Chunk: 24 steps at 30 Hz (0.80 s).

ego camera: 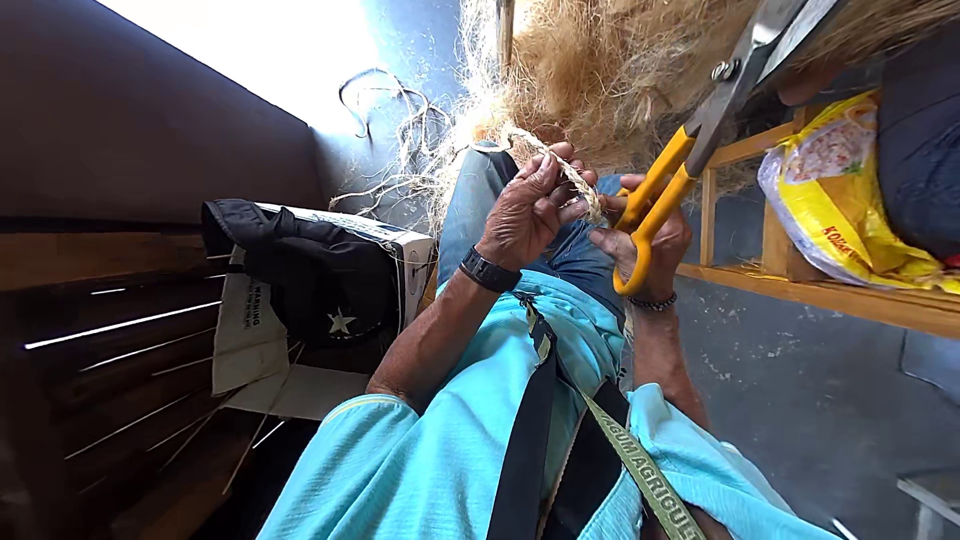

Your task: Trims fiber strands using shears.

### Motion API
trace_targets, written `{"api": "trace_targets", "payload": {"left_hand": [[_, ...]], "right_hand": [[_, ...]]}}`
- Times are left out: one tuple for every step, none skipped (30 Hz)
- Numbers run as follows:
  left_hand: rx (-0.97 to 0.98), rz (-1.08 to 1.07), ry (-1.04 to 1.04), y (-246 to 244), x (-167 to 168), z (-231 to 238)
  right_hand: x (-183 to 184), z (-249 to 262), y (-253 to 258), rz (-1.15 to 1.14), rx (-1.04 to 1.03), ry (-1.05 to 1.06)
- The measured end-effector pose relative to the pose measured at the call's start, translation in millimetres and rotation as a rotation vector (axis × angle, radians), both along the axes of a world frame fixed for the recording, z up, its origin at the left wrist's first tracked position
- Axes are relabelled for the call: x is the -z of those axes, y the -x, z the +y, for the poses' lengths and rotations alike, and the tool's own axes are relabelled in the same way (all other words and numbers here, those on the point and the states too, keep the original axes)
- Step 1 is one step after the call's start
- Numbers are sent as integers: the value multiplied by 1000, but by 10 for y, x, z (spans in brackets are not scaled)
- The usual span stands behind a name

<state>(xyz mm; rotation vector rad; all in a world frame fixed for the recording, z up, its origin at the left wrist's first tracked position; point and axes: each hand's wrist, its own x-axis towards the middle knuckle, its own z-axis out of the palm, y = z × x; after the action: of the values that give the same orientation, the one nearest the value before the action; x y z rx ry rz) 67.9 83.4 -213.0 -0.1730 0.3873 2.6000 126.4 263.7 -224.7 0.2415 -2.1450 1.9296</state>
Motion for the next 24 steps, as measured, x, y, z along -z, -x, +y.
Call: {"api": "trace_targets", "payload": {"left_hand": [[2, 0, 2, -11, 17, 11], [0, 1, 6, -7, 33, 18], [-3, 5, 15, 4, 44, 18], [-9, 7, 24, 16, 54, 13], [-17, 8, 40, 30, 58, 6], [-26, 12, 64, 48, 62, -5], [-39, 17, 112, 71, 67, -24], [-59, 15, 172, 96, 75, -49], [-81, 18, 223, 127, 98, -83], [-102, 30, 266, 165, 130, -128], [-125, 39, 313, 205, 154, -178], [-145, 41, 359, 248, 164, -234], [-162, 42, 400, 288, 164, -297], [-183, 39, 428, 323, 165, -363], [-202, 43, 453, 355, 163, -428], [-224, 48, 476, 387, 155, -492], [-246, 56, 496, 416, 147, -553], [-267, 59, 508, 441, 138, -611], [-287, 60, 516, 465, 127, -666], [-321, 47, 521, 489, 110, -711], [-367, 31, 519, 516, 96, -755], [-405, 27, 510, 544, 88, -805], [-436, 34, 502, 572, 84, -859], [-465, 42, 508, 601, 73, -914]], "right_hand": [[-18, -25, 17, -2, -11, 10], [-36, -52, 39, -17, -22, 34], [-47, -78, 51, -36, -34, 56], [-41, -99, 56, -53, -42, 73], [-26, -110, 54, -64, -54, 83], [-12, -113, 48, -71, -67, 79], [-2, -118, 36, -83, -62, 73], [1, -121, 12, -102, -61, 73], [4, -108, -22, -123, -84, 88], [-5, -99, -47, -137, -98, 103], [-25, -95, -59, -145, -100, 114], [-48, -94, -59, -151, -94, 137], [-69, -98, -46, -154, -78, 166], [-82, -97, -41, -158, -65, 190], [-92, -93, -42, -165, -61, 213], [-94, -91, -45, -171, -61, 236], [-95, -90, -52, -178, -59, 250], [-100, -90, -60, -187, -57, 250], [-104, -90, -71, -200, -55, 248], [-101, -86, -87, -212, -56, 246], [-86, -76, -109, -219, -68, 247], [-69, -67, -136, -227, -84, 246], [-59, -72, -154, -235, -92, 256], [-49, -78, -172, -245, -102, 261]]}}
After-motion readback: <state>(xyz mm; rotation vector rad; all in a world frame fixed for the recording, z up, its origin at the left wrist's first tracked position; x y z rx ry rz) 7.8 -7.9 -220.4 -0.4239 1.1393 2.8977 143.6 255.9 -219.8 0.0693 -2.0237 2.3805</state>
